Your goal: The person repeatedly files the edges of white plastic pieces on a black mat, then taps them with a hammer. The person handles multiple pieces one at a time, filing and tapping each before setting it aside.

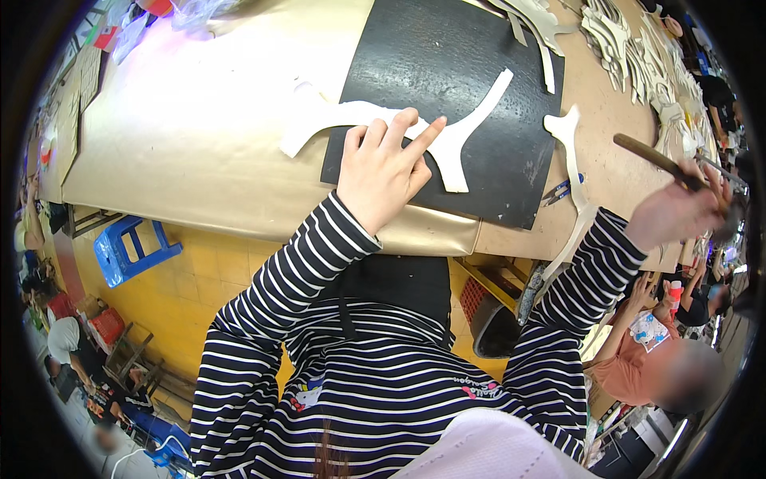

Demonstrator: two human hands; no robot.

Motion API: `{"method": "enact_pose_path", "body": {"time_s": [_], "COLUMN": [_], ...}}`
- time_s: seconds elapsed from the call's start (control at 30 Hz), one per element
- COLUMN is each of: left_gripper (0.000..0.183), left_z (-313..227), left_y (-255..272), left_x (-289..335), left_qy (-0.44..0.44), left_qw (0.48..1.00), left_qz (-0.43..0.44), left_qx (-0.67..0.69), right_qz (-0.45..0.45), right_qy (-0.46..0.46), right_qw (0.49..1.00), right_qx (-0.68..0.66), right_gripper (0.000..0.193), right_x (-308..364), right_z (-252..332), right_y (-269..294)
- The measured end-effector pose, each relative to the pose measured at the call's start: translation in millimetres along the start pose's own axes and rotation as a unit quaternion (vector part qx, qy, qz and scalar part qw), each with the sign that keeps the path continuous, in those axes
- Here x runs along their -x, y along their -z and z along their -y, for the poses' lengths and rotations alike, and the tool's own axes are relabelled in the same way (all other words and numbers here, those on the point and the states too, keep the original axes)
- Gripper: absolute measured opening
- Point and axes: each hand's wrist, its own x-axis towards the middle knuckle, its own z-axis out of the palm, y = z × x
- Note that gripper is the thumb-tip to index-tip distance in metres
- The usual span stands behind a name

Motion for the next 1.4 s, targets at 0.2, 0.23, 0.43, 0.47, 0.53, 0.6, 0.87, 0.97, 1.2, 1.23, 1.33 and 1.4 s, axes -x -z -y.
{"method": "enact_pose_path", "body": {"time_s": [0.2,0.23,0.43,0.47,0.53,0.6,0.87,0.97,1.2,1.23,1.33,1.4], "left_gripper": [0.056,0.054,0.044,0.046,0.046,0.046,0.032,0.029,0.025,0.025,0.023,0.023], "left_z": [4,4,2,2,1,1,13,16,17,16,19,20], "left_y": [-1,-1,-3,-3,-3,-3,-7,-8,0,1,1,2], "left_x": [2,2,2,1,1,0,3,1,1,0,-3,0], "left_qy": [0.021,0.022,-0.002,0.001,0.005,0.027,0.126,0.131,0.164,0.171,0.160,0.166], "left_qw": [0.997,0.997,0.999,0.999,1.000,0.998,0.947,0.939,0.913,0.909,0.905,0.901], "left_qz": [-0.010,-0.015,-0.030,-0.027,-0.014,-0.021,-0.128,-0.140,-0.134,-0.131,-0.144,-0.144], "left_qx": [0.070,0.078,0.029,0.024,0.025,0.053,0.268,0.286,0.348,0.358,0.366,0.375], "right_qz": [0.066,0.080,0.376,0.402,0.408,0.404,0.459,0.515,0.437,0.541,0.518,0.435], "right_qy": [-0.187,-0.263,-0.330,-0.320,-0.289,-0.262,0.021,-0.038,-0.099,-0.043,-0.076,-0.160], "right_qw": [0.965,0.951,0.865,0.856,0.865,0.876,0.885,0.850,0.890,0.826,0.846,0.886], "right_qx": [-0.172,-0.145,-0.054,-0.050,-0.046,-0.035,0.077,0.104,0.085,0.150,0.096,0.026], "right_gripper": [0.067,0.063,0.030,0.030,0.031,0.034,0.025,0.026,0.036,0.036,0.022,0.023], "right_x": [36,54,114,114,114,115,138,118,130,133,132,127], "right_z": [62,67,89,92,96,97,84,91,115,114,111,115], "right_y": [19,15,-20,-23,-27,-28,-70,-70,-72,-71,-60,-49]}}
